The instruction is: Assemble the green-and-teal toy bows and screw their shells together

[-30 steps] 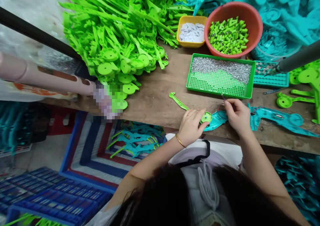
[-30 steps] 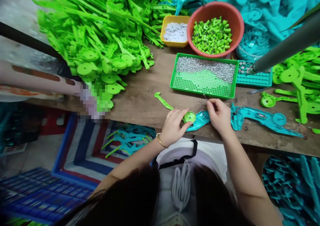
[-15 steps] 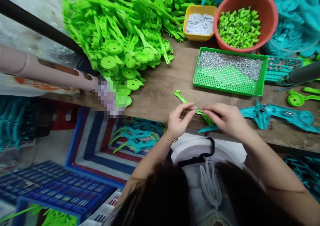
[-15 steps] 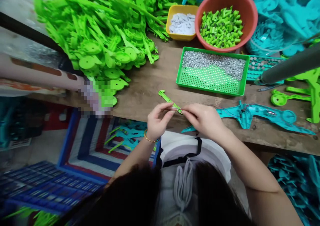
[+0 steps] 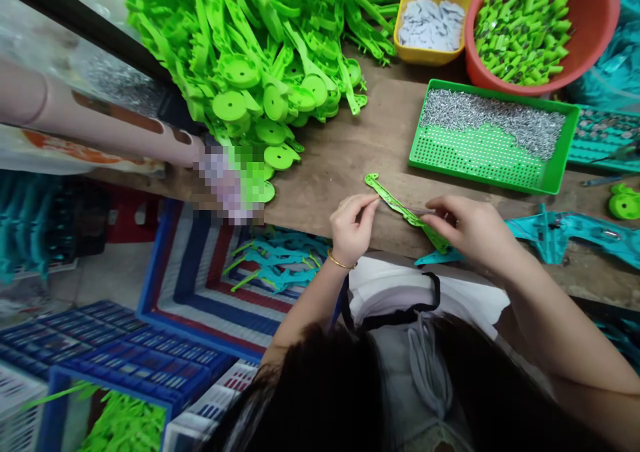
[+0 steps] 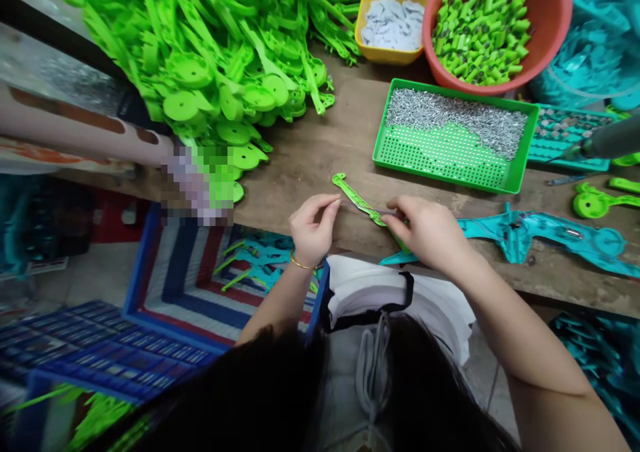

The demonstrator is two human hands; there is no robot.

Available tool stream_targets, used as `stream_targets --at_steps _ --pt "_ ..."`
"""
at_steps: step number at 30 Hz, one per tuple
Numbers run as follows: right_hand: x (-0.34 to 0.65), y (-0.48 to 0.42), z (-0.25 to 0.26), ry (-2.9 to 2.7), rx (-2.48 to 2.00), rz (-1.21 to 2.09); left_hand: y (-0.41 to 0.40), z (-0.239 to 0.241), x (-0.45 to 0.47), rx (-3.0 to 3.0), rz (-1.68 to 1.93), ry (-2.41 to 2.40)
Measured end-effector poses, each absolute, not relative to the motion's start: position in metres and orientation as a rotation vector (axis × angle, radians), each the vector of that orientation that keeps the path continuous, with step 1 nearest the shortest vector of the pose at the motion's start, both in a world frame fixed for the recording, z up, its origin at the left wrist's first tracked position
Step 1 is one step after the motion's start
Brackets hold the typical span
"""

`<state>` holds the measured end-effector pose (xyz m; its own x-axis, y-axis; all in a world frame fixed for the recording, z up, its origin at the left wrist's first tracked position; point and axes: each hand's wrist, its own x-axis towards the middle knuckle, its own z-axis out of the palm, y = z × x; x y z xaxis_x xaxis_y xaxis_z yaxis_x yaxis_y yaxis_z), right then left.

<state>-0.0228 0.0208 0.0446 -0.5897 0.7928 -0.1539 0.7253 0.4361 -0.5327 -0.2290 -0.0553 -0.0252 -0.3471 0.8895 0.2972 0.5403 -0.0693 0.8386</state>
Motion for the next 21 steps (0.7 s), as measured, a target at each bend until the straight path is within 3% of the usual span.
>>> stream_targets --at_steps 9,21 --pt "-0.034 0.021 0.057 -2.44 -1.373 1.432 -0.039 -0.034 -0.225 1.83 1.009 2.068" --pt "-0.031 0.01 0.035 -2.4 -1.293 1.197 -0.032 -0.032 -0.22 1.834 0.947 2.129"
